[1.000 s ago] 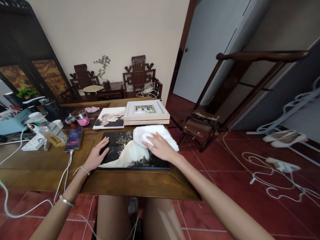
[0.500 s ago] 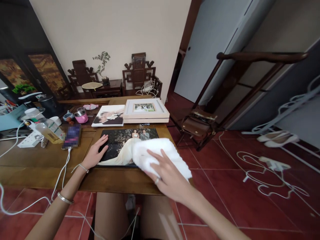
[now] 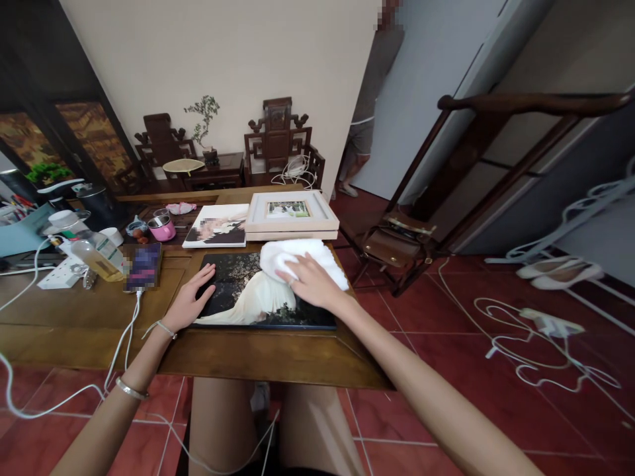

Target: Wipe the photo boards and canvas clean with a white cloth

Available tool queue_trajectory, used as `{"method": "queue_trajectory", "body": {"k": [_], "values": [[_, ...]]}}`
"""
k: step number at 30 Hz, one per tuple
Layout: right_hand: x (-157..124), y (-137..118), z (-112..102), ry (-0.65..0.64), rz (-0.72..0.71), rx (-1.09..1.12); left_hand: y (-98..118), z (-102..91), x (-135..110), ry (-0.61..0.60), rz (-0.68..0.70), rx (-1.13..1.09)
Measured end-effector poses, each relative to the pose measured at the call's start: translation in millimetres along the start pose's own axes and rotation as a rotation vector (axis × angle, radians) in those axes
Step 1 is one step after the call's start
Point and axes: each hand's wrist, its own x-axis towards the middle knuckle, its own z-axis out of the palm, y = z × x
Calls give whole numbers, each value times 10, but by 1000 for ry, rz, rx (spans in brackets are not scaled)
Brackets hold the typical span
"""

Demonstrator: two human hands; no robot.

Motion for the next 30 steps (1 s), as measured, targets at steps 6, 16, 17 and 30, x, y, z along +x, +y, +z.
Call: {"method": "queue_trajectory", "body": {"k": [6, 16, 17, 30], "values": [[93, 56, 74, 57, -13, -18, 16, -9, 0, 1, -21, -2], [-1081, -640, -58, -13, -241, 19, -1, 14, -2, 14, -2, 6], [-1059, -649, -61, -25, -247, 24, 1, 11, -2, 13, -1, 8], [354, -219, 141, 11, -33, 32, 7, 3, -2, -3, -11, 15]]}}
